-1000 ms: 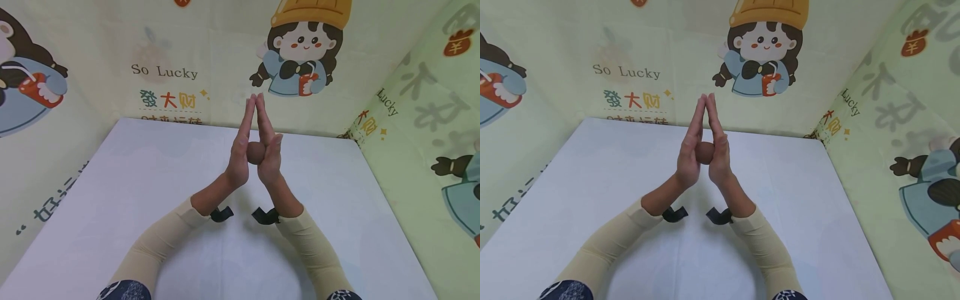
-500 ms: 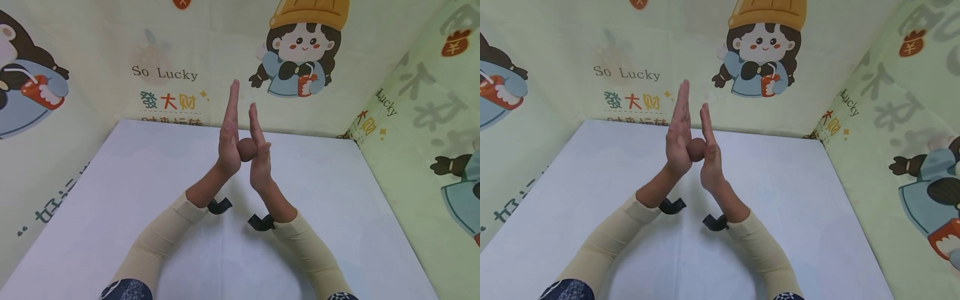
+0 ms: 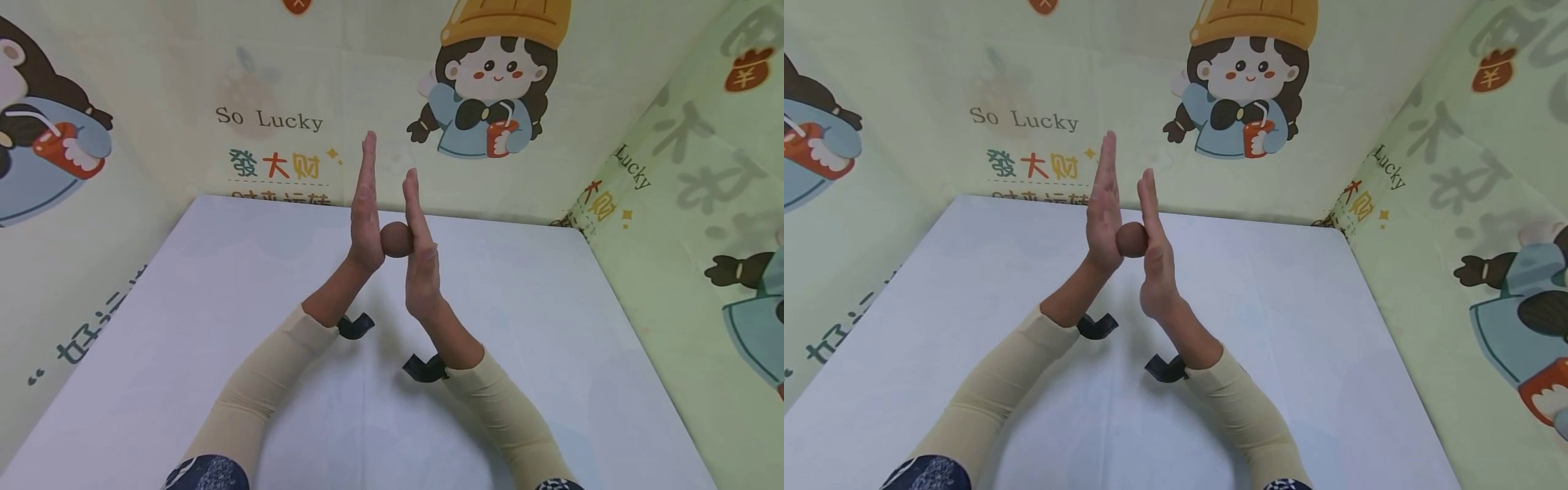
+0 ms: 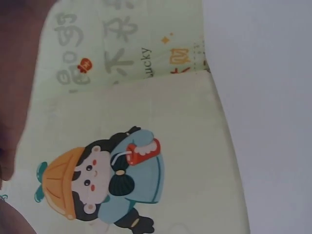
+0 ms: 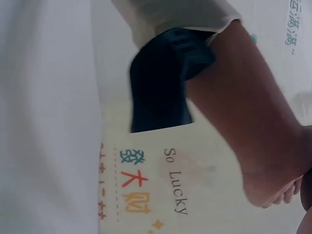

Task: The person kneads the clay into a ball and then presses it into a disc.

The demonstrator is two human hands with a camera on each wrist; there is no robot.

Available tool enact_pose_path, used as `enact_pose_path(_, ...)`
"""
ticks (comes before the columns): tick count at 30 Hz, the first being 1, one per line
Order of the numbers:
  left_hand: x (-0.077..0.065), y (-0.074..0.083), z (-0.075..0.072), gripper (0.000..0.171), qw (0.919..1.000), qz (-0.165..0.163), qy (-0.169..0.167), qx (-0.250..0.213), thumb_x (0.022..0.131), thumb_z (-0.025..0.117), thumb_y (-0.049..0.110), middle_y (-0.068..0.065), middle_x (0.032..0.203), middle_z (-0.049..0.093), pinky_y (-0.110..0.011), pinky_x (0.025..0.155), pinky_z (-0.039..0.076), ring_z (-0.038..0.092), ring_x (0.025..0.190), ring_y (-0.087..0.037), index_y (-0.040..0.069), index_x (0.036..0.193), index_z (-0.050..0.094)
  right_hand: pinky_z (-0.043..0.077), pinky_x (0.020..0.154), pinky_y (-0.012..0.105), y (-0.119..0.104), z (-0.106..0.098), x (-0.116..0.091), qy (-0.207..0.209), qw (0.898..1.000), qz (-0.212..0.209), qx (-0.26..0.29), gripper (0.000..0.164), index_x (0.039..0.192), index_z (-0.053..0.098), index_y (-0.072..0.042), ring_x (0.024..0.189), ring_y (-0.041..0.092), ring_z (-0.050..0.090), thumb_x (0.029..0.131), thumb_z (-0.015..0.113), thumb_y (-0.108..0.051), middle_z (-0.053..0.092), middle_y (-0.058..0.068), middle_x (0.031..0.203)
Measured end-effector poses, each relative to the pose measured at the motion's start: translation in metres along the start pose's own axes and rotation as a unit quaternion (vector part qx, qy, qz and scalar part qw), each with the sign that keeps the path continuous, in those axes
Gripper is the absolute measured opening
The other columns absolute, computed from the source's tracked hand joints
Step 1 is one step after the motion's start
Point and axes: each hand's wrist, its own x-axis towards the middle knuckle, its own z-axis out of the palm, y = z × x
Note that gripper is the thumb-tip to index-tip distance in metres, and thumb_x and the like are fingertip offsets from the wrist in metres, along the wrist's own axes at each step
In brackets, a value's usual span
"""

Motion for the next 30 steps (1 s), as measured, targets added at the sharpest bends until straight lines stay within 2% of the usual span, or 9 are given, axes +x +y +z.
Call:
enact_pose_path(4,-0.004,-0.006,-0.001,0.073,0.9997,-0.013,-0.018,0.01,0.102,0.017,0.03,-0.017,0.175,0.008,-0.037,0.127,0.002,0.003,0.161,-0.016,-0.005,0.165,0.01,0.001,0.127,0.051,-0.007,0.0,0.007,0.0,1.0,-0.004,0.002,0.095,0.163,0.015,0.009,0.161,0.029,0.002,0.107,0.013,-0.068,0.008,0.018,0.175)
enact_pose_path(8,-0.009,-0.012,-0.001,0.072,0.9986,-0.006,-0.044,0.029,0.103,0.017,0.03,-0.014,0.176,0.007,-0.04,0.127,0.0,-0.003,0.161,-0.019,-0.003,0.166,0.009,0.001,0.128,0.05,-0.011,-0.002,0.015,0.003,1.0,-0.008,0.001,0.097,0.163,0.015,0.009,0.161,0.028,0.003,0.106,0.014,-0.07,0.009,0.015,0.175)
enact_pose_path(12,-0.013,-0.017,0.003,0.071,0.9961,0.016,-0.067,0.056,0.103,0.017,0.028,-0.017,0.175,0.008,-0.045,0.128,0.0,-0.004,0.161,-0.029,-0.006,0.165,0.008,0.001,0.128,0.05,-0.013,-0.004,0.019,0.011,1.0,-0.013,-0.008,0.097,0.163,0.015,0.009,0.161,0.028,0.004,0.106,0.015,-0.069,0.008,0.017,0.175)
enact_pose_path(16,-0.021,-0.02,0.008,0.07,0.9937,0.038,-0.082,0.066,0.107,0.017,0.031,-0.024,0.173,0.008,-0.049,0.128,0.001,-0.003,0.161,-0.033,-0.01,0.163,0.008,0.001,0.128,0.05,-0.014,-0.008,0.021,0.017,0.999,-0.016,-0.023,0.096,0.163,0.015,0.009,0.161,0.028,0.004,0.107,0.014,-0.069,0.006,0.018,0.175)
enact_pose_path(22,-0.031,-0.017,0.017,0.07,0.9928,0.04,-0.098,0.055,0.11,0.014,0.035,-0.025,0.173,0.007,-0.051,0.127,0.001,-0.002,0.161,-0.036,-0.011,0.163,0.008,0.002,0.128,0.049,-0.014,-0.015,0.026,0.028,0.999,-0.016,-0.034,0.096,0.163,0.015,0.009,0.161,0.026,0.005,0.107,0.016,-0.069,0.006,0.021,0.174)
enact_pose_path(26,-0.036,-0.011,0.021,0.075,0.9933,0.033,-0.103,0.041,0.111,0.014,0.044,-0.023,0.174,0.008,-0.051,0.127,0.002,-0.002,0.16,-0.039,-0.01,0.163,0.008,0.002,0.128,0.048,-0.012,-0.019,0.031,0.038,0.999,-0.018,-0.027,0.098,0.162,0.016,0.011,0.161,0.026,0.006,0.106,0.018,-0.07,0.008,0.021,0.174)
enact_pose_path(30,-0.038,-0.003,0.024,0.079,0.9941,0.025,-0.104,0.021,0.111,0.015,0.049,-0.021,0.174,0.008,-0.051,0.128,0.002,-0.002,0.161,-0.036,-0.008,0.164,0.006,0.003,0.128,0.046,-0.009,-0.021,0.033,0.04,0.999,-0.011,-0.017,0.099,0.162,0.016,0.011,0.161,0.024,0.007,0.106,0.02,-0.07,0.009,0.021,0.174)
